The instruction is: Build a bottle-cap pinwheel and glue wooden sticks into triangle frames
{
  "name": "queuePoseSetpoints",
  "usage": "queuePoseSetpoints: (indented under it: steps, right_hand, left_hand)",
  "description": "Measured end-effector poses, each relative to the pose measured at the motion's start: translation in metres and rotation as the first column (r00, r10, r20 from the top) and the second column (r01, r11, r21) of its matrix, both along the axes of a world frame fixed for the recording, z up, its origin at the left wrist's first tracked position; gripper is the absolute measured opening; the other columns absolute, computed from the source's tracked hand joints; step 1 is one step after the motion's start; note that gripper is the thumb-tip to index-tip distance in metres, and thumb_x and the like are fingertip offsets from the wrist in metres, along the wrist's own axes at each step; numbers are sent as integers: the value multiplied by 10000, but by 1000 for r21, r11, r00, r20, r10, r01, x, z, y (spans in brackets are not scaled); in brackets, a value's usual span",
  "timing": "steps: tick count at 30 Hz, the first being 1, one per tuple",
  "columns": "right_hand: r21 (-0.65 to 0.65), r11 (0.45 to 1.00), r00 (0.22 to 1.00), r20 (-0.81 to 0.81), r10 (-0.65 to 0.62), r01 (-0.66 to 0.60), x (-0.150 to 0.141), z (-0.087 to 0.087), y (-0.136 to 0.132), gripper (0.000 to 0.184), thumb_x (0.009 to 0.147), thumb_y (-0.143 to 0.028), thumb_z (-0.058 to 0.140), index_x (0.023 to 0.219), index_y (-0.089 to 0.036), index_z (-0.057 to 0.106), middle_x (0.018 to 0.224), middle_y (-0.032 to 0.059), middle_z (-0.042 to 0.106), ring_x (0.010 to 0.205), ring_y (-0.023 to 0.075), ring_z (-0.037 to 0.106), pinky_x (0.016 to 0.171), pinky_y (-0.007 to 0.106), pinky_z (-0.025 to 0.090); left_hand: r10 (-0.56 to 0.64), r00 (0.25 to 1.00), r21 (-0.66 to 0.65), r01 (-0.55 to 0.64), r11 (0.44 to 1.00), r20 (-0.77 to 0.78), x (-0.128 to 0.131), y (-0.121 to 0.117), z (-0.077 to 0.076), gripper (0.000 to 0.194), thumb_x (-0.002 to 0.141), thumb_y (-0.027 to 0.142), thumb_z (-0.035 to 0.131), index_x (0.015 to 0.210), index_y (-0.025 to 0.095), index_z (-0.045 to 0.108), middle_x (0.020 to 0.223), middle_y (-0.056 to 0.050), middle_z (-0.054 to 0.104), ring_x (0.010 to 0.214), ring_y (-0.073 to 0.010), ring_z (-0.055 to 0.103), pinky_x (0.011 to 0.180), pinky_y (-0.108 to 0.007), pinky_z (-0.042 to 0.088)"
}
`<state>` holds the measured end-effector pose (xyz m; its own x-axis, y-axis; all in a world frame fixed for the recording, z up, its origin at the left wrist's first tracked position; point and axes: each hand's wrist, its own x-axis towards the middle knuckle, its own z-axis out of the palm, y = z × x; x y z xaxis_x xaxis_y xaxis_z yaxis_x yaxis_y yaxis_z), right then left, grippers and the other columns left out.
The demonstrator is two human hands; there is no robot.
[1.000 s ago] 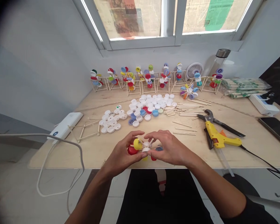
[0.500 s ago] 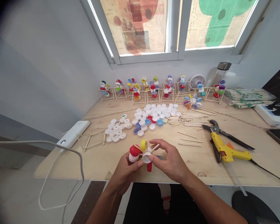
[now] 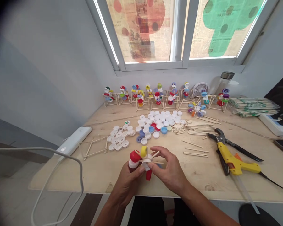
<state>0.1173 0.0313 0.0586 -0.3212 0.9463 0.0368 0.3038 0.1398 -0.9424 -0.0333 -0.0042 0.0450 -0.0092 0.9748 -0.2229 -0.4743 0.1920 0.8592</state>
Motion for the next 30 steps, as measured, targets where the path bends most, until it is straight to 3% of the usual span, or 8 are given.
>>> queuePoseSetpoints:
  steps: [6,9,11,15,20,25,30]
  right_hand:
    - [165,981,994,46,97,-103,21,2,23,421,838,-405,569,1229,-251,531,1129,48,650,1118,202,560,974,395,425]
    - [299,954,962,269,-56,-28,36,4,51,334,881,-409,490,1143,-227,590,1155,58,648,1104,204,574,947,381,436]
    - [376,926,833,524,-177,-39,40,3,71,324,894,-383,446,1121,-216,608,1138,58,656,1047,197,595,875,348,462]
    - [390,918,694,681,-234,-73,33,-3,104,311,854,-330,498,1093,-188,637,1094,102,663,1042,267,565,872,405,406]
    - [391,913,559,785,-267,-114,15,-10,119,321,854,-366,506,1080,-181,639,1079,135,649,1050,303,520,864,419,342]
    - [387,909,490,829,-269,-156,7,-13,121,318,856,-363,489,1053,-157,630,1078,157,641,1046,311,503,856,422,316]
    - [385,907,479,837,-266,-169,8,-14,118,276,843,-336,491,1002,-156,625,1026,137,658,1010,305,515,833,410,313]
  left_hand:
    - [50,999,-4,-50,999,15,-1,6,-10,344,580,303,811,849,117,703,829,-87,705,810,-211,632,794,-309,473]
    - [128,991,-40,-127,991,29,-1,8,-13,320,559,294,824,802,123,704,796,-66,695,782,-187,622,786,-296,477]
    - [162,986,-59,-160,985,42,0,8,-13,320,554,289,828,800,126,704,797,-59,690,776,-177,619,781,-292,482]
    - [197,978,-81,-191,978,75,-1,9,-16,341,525,295,842,787,129,701,796,-54,684,767,-177,623,744,-289,496]
    - [204,972,-87,-194,977,118,-3,10,-17,326,543,279,840,801,134,705,807,-49,683,786,-166,628,740,-270,502]
    - [235,958,-103,-220,970,164,-2,10,-21,324,521,266,855,773,138,696,814,-35,677,771,-143,624,740,-252,502]
    - [285,947,-120,-269,956,145,0,8,-25,365,515,290,856,801,141,684,825,-36,679,790,-156,630,773,-275,504]
